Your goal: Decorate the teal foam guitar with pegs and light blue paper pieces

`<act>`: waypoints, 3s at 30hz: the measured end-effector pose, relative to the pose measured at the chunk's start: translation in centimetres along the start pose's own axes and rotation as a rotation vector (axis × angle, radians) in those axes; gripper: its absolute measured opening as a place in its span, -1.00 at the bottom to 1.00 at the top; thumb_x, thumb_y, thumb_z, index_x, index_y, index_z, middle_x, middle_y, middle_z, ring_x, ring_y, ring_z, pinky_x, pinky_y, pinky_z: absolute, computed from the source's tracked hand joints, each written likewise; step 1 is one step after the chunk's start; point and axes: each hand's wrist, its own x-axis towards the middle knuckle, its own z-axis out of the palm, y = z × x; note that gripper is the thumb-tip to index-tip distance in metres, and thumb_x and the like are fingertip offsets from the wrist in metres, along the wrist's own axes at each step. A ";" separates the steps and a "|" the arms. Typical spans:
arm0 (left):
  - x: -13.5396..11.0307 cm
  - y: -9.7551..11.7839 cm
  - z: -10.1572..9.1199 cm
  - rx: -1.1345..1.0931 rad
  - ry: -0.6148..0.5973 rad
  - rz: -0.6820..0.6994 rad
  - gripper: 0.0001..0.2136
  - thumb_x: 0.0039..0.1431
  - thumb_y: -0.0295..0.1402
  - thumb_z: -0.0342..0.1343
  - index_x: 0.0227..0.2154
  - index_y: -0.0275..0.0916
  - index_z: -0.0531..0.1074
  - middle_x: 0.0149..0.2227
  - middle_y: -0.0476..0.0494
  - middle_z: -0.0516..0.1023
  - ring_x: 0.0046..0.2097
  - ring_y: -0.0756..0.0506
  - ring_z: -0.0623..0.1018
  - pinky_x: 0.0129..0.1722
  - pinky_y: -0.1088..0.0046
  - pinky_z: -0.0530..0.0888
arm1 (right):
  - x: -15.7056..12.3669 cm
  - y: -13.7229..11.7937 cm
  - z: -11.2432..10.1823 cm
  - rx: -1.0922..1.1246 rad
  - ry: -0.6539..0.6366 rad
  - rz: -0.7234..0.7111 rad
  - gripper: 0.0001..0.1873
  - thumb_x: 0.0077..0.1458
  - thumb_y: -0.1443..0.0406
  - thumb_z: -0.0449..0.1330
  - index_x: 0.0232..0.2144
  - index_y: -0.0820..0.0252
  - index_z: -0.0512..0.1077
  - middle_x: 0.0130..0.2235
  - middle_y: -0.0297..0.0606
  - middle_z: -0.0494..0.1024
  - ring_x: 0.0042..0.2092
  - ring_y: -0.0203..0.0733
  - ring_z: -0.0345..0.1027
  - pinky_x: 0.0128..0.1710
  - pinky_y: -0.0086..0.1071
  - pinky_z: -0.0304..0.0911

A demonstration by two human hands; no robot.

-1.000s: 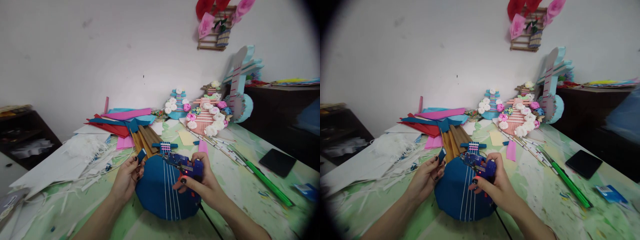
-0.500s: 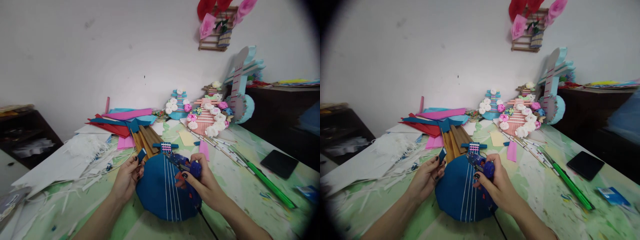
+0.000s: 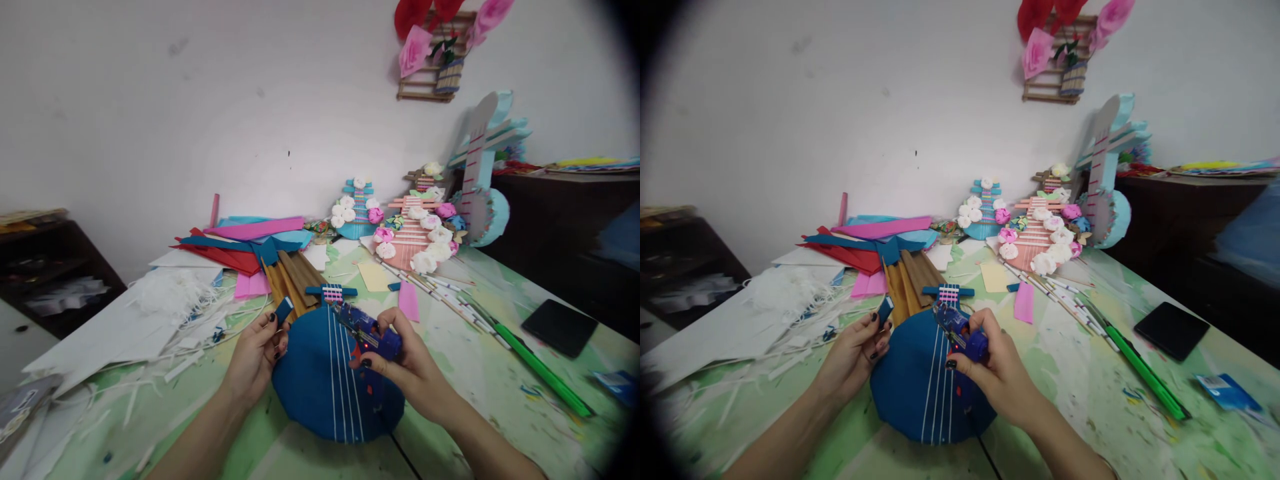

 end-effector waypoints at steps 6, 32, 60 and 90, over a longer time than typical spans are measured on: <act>0.1 -0.1 -0.1 -0.010 -0.018 0.014 -0.79 -0.08 -0.39 0.27 -0.46 -0.31 0.33 -0.55 -0.02 0.44 -0.63 0.12 0.32 -0.63 0.65 0.29 | -0.1 0.2 0.2 0.019 0.047 -0.005 -0.67 0.02 0.18 0.26 -0.27 0.07 0.17 -0.38 -0.38 0.40 -0.40 -0.25 0.38 -0.45 -0.43 0.32; 0.3 -0.7 -0.1 0.141 -0.172 0.046 -0.70 -0.05 -0.25 0.26 -0.34 -0.35 0.34 -0.53 -0.08 0.51 -0.66 0.13 0.31 -0.66 0.64 0.17 | -0.4 -0.8 0.6 0.046 0.012 -0.103 -0.82 0.07 0.29 0.21 -0.31 0.07 0.24 -0.48 -0.37 0.50 -0.52 -0.21 0.47 -0.54 -0.42 0.40; 0.1 -0.7 0.1 0.151 -0.167 0.039 -0.70 -0.08 -0.24 0.27 -0.37 -0.34 0.37 -0.54 -0.08 0.50 -0.69 0.15 0.27 -0.68 0.65 0.07 | -0.7 -0.3 0.5 0.047 -0.009 -0.052 -0.79 0.11 0.24 0.18 -0.25 0.05 0.19 -0.44 -0.34 0.51 -0.48 -0.19 0.48 -0.51 -0.39 0.39; 0.0 -0.6 0.3 0.171 -0.152 0.043 -0.73 -0.08 -0.29 0.27 -0.38 -0.34 0.37 -0.55 -0.09 0.49 -0.68 0.14 0.25 -0.69 0.64 0.09 | -0.6 -0.2 0.2 -0.435 0.354 -0.369 -0.77 -0.07 0.23 0.30 -0.51 0.12 0.29 -0.61 -0.43 0.29 -0.61 -0.36 0.06 -0.65 -0.46 -0.01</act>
